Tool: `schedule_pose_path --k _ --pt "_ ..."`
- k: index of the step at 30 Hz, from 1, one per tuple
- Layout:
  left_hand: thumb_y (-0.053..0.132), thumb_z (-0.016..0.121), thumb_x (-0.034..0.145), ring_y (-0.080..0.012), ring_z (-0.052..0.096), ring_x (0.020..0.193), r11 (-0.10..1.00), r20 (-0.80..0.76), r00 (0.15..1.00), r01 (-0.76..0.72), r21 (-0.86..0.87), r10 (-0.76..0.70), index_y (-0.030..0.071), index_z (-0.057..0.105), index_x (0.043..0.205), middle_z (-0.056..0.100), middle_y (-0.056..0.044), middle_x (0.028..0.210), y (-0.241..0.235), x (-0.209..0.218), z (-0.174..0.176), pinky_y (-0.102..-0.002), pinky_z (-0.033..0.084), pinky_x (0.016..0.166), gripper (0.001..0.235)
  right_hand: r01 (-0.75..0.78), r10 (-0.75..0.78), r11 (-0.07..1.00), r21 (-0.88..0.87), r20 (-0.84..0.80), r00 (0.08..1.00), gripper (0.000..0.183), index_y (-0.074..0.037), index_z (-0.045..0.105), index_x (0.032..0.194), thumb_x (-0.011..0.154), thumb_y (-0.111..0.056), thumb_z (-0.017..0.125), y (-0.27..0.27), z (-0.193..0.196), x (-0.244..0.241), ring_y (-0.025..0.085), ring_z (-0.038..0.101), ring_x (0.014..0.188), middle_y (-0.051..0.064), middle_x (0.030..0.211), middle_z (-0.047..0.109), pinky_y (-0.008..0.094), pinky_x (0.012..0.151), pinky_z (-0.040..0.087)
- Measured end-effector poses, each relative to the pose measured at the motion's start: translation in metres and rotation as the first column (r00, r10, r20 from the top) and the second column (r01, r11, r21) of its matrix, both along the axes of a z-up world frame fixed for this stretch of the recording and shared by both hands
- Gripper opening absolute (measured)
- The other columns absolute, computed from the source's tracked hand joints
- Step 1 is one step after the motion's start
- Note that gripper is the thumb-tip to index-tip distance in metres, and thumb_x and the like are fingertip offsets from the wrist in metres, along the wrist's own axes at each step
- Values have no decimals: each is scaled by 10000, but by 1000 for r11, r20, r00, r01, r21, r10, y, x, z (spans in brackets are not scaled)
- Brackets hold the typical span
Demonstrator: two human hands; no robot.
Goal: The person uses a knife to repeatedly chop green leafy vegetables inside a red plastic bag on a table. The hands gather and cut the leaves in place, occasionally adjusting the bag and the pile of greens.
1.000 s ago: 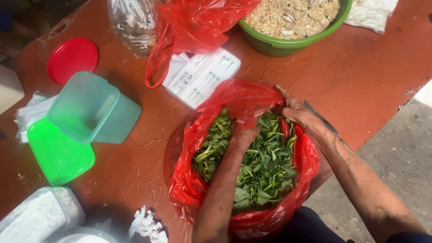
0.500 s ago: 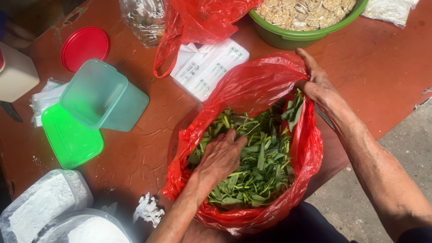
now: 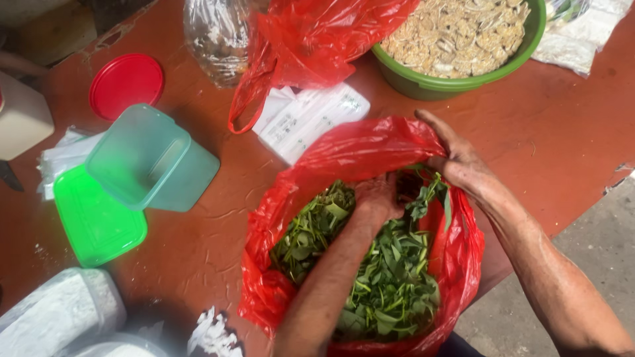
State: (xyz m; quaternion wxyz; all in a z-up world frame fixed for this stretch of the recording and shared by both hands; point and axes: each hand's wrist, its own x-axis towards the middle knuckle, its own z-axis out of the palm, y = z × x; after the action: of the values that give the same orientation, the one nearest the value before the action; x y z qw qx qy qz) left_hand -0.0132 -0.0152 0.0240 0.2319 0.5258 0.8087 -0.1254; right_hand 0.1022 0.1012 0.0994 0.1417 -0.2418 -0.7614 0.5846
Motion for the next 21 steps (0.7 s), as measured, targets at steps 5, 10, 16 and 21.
schedule_pose_path --k 5,10,16,21 --pt "560 717 798 -379 335 1459 999 19 999 -46 23 46 142 299 1588 328 -142 1616 7 -9 -37 -654 345 1063 987 138 -139 988 -62 -9 990 890 -131 388 1554 743 179 583 25 -35 7 192 394 1464 70 1613 417 323 1205 322" --pt "535 682 820 -360 353 1444 998 91 995 40 46 -44 136 324 1578 349 -137 1604 -3 -17 -54 -616 338 1079 927 98 -97 995 36 -32 995 837 -100 388 1567 800 167 591 36 -59 17 215 404 1485 107 1610 454 344 1233 299" --pt "504 639 847 -337 374 1426 993 103 988 118 12 -118 130 354 1565 375 -132 1589 -17 -31 -45 -572 330 1099 859 18 -30 999 46 262 965 721 -160 331 1588 922 -243 594 32 -60 30 231 421 1456 93 1556 494 405 1206 311" --pt "479 603 869 -318 392 1411 982 67 979 190 9 -190 125 378 1555 396 -127 1577 -20 -29 -44 -535 322 1116 804 -32 70 988 -153 250 966 668 -113 439 1511 963 -483 533 25 -115 72 263 435 1433 121 1514 541 435 1174 296"
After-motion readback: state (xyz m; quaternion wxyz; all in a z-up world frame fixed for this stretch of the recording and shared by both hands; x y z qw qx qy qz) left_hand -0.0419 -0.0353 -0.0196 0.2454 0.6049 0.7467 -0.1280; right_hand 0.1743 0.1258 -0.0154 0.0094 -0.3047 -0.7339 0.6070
